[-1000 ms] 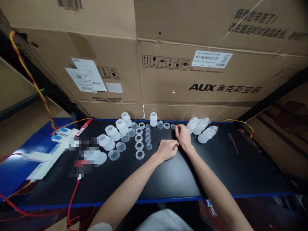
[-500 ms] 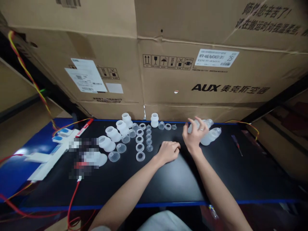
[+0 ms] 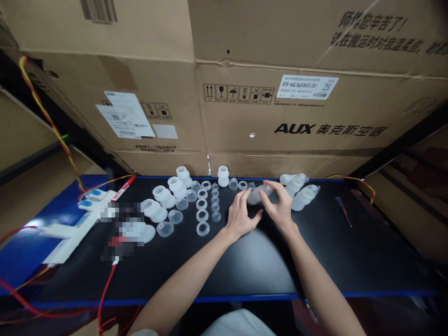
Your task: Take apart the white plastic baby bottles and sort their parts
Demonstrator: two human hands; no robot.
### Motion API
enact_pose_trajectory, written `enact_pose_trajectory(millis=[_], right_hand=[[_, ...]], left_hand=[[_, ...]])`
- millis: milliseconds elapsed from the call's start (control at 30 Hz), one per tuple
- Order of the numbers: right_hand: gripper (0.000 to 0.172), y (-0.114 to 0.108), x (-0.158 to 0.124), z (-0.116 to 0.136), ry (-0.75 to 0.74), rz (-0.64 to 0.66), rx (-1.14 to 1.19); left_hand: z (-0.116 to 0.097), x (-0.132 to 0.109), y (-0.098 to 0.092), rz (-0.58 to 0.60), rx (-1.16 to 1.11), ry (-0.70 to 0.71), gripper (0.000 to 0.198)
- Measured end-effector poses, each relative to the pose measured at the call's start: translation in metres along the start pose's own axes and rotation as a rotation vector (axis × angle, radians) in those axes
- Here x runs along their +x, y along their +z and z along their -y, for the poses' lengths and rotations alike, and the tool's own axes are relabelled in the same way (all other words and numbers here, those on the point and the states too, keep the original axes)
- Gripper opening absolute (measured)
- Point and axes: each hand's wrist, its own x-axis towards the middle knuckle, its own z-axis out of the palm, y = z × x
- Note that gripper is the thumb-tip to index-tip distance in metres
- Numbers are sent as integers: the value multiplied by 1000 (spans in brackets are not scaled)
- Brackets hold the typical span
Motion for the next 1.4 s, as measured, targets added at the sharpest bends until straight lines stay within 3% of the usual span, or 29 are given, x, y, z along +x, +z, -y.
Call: enact_pose_trajectory(millis=[67, 233, 333, 567, 833, 1033, 1100, 1200, 1267, 1333, 1400], right_hand=[[32, 4, -10, 10, 68, 59, 139], [40, 13, -17, 16, 260, 98, 387], [43, 13, -13, 7, 399, 88, 572], [57, 11, -9, -9, 538, 65, 789], [51, 21, -5, 3, 577, -70, 739], [46, 26, -8, 14, 532, -150, 708], [41, 16, -6, 14, 479, -114, 708], [36, -11, 6, 6, 345, -120, 707], [37, -29, 19, -4, 245, -218, 693], [36, -35, 28, -15, 218, -283, 672], [38, -27, 27, -24, 274, -203, 620]], left_hand=[[0, 1, 0, -39, -2, -42, 89], [-1, 3, -5, 137, -107, -232, 51], [-3, 8, -9, 193, -258, -292, 43], [-14, 27, -14, 520, -925, -560, 60], [-29, 20, -9, 344, -929, -604, 58], [-32, 22, -6, 201, -818, -443, 51], [-39, 25, -18, 284, -885, -489, 51], [-44, 21, -47, 621, -1082, -620, 55], [-40, 10, -65, 789, -1122, -629, 58], [-29, -5, -74, 788, -1087, -626, 59], [-17, -18, -74, 661, -1039, -631, 63]])
